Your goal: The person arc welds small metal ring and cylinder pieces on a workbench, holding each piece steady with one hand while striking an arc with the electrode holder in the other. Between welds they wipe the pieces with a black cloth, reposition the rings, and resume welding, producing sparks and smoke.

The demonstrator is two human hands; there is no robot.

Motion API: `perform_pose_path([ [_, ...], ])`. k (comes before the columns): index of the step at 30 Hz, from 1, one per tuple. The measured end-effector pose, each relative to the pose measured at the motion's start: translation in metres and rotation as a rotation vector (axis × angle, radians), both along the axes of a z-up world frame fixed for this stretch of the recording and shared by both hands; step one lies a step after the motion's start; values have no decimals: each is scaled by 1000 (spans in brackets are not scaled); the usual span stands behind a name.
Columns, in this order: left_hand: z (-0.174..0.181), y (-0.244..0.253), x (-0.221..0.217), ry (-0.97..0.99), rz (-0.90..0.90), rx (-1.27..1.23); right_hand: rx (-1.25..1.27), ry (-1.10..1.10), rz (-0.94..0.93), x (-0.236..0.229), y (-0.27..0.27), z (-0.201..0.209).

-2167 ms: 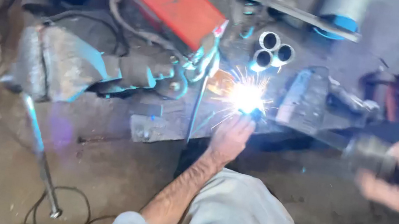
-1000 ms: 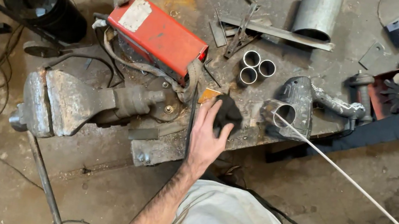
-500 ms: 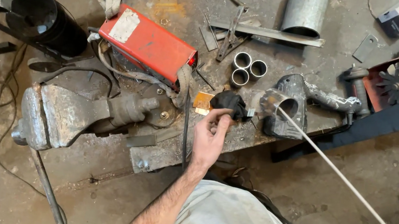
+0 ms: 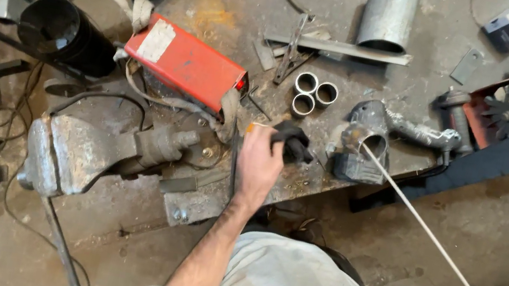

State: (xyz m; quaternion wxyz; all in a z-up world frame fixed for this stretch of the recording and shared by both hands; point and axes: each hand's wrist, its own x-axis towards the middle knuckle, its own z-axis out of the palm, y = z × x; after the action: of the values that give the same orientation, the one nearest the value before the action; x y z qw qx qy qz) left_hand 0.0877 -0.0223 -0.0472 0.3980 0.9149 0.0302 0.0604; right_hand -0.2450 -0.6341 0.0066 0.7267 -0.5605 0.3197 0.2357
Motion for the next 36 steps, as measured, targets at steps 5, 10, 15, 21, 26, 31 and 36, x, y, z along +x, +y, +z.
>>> perform_pose_path([
  [5,83,-8,7,10,98,-300,136,81,-60,-20,36,-33],
  [10,59,-24,8,28,-122,-918,262,111,-110,-67,-62,-164],
  [15,47,-22,-6,59,-180,-982,78,300,-380,-74,-44,-160],
  [21,80,-26,-11,-128,-105,-597,31,42,-198,-80,-58,-181],
  [26,87,-36,-7,-305,-76,-436,13,-8,-472,-67,-61,-192],
  [31,84,-49,1,113,-71,-709,214,66,-462,-46,-84,-207],
  [36,66,-59,9,125,-195,-972,358,221,-459,-23,-85,-205],
])
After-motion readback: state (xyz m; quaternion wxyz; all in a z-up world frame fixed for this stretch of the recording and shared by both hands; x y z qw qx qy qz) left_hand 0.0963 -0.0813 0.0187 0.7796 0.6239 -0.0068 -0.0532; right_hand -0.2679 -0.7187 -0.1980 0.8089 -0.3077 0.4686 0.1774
